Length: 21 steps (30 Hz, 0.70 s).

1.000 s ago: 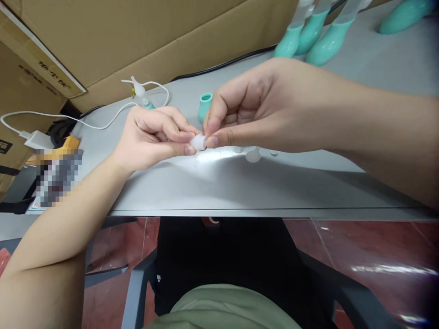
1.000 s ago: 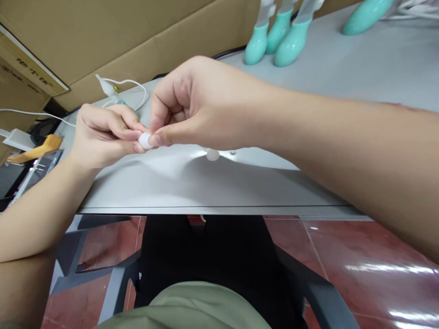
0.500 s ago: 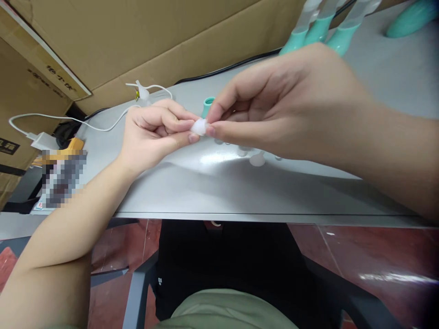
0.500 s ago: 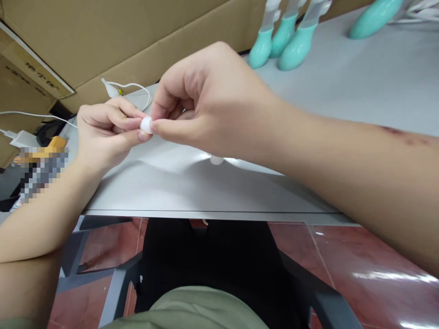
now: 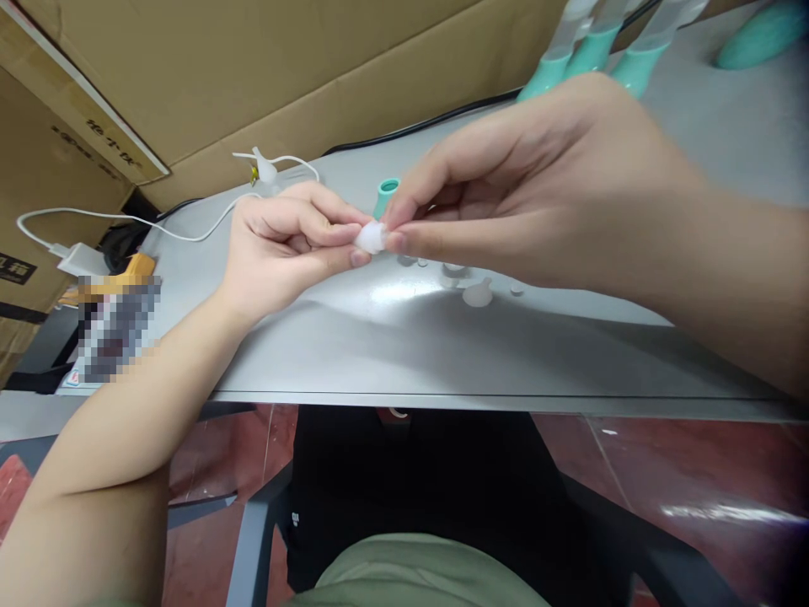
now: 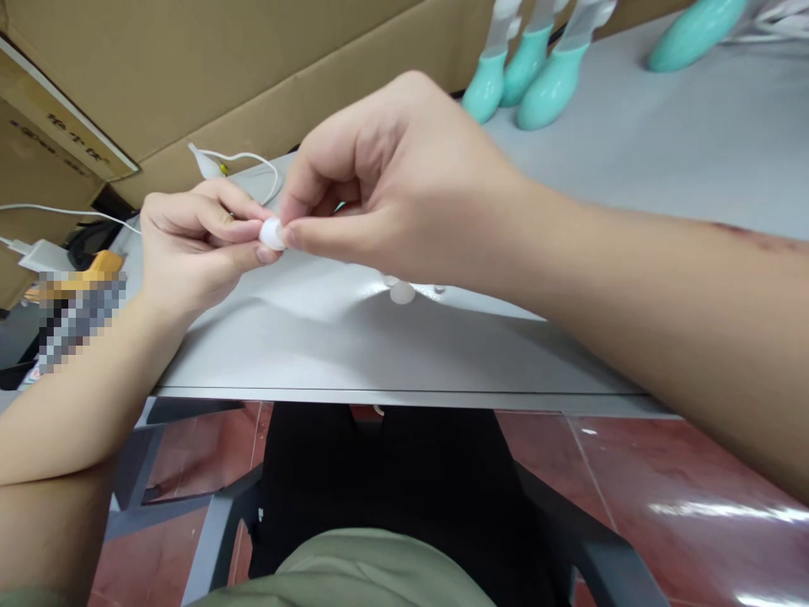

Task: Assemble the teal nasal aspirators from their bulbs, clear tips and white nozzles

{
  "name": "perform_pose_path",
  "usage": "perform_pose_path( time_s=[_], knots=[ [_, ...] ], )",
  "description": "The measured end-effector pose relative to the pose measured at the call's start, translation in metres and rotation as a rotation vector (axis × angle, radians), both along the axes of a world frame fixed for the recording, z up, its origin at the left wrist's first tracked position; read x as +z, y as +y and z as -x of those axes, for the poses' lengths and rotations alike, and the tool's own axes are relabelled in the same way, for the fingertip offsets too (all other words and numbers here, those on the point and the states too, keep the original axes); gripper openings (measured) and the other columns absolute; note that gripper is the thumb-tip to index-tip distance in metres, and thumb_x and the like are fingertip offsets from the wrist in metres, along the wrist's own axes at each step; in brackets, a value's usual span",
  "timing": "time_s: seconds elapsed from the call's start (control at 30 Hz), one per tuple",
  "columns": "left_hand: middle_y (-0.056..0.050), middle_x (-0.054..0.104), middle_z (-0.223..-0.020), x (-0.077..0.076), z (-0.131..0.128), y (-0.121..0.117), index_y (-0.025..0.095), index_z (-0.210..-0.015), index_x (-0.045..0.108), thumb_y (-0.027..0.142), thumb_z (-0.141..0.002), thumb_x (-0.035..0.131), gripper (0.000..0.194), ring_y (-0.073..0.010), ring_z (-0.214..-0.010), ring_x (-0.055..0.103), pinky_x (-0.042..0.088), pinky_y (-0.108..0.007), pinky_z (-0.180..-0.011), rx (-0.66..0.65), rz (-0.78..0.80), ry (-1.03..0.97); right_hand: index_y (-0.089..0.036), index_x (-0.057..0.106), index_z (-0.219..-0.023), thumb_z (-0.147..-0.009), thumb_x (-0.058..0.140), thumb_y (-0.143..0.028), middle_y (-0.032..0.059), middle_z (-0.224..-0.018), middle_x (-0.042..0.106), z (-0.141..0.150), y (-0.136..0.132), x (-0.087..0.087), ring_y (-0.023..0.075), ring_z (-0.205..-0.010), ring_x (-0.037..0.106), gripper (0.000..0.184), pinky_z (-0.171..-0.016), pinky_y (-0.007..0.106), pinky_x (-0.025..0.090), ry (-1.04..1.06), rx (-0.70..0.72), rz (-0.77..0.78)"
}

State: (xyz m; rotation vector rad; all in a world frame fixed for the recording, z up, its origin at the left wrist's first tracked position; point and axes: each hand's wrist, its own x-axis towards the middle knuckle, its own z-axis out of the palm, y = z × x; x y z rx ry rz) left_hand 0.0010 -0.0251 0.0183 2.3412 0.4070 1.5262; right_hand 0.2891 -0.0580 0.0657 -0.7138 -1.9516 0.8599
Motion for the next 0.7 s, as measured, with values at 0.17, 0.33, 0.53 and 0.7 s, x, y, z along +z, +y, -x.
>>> perform_pose_path(
  time_s=[0.17, 0.33, 0.53, 0.7],
  knots=[
    [0.007, 0.094, -0.112, -0.004, 0.002, 0.002, 0.033, -0.108, 0.095, 0.064, -0.113, 0.104, 0.032, -0.0184, -0.097, 0.097, 0.087, -0.040, -0.081, -0.013, -0.003, -0.003, -0.031, 0.098, -0.101, -0.107, 0.101, -0.035, 0.0004, -0.094, 0.087, -0.003, -0.001, -0.003, 0.0158, -0.078, 0.073, 0.008, -0.069, 0.036, 0.062, -0.032, -0.041, -0.044],
    [0.007, 0.092, -0.110, -0.008, 0.000, 0.003, 0.034, -0.105, 0.093, 0.075, -0.114, 0.099, 0.043, -0.0174, -0.098, 0.096, 0.087, -0.042, -0.085, 0.044, -0.005, 0.004, -0.032, 0.097, -0.106, -0.112, 0.099, -0.044, -0.0012, -0.101, 0.089, 0.000, -0.005, -0.007, 0.0158, -0.090, 0.081, 0.014, -0.086, 0.036, 0.070, -0.017, -0.104, -0.080],
    [0.003, 0.093, -0.104, 0.001, -0.002, -0.010, 0.031, -0.093, 0.093, 0.078, -0.107, 0.104, 0.050, -0.0200, -0.092, 0.094, 0.085, -0.044, -0.082, 0.133, 0.040, 0.023, -0.027, 0.093, -0.091, -0.103, 0.101, -0.029, 0.0026, -0.085, 0.085, 0.002, -0.004, 0.009, 0.0134, -0.066, 0.064, 0.015, -0.052, 0.034, 0.046, -0.051, -0.036, 0.084],
    [0.000, 0.092, -0.101, 0.008, -0.002, -0.017, 0.030, -0.091, 0.092, 0.085, -0.106, 0.101, 0.058, -0.0230, -0.090, 0.094, 0.087, -0.048, -0.085, 0.166, 0.078, 0.094, -0.025, 0.091, -0.085, -0.101, 0.099, -0.018, 0.0002, -0.074, 0.077, 0.002, -0.001, 0.018, 0.0098, -0.057, 0.058, 0.019, -0.045, 0.029, 0.035, -0.103, 0.025, 0.150]
  ],
)
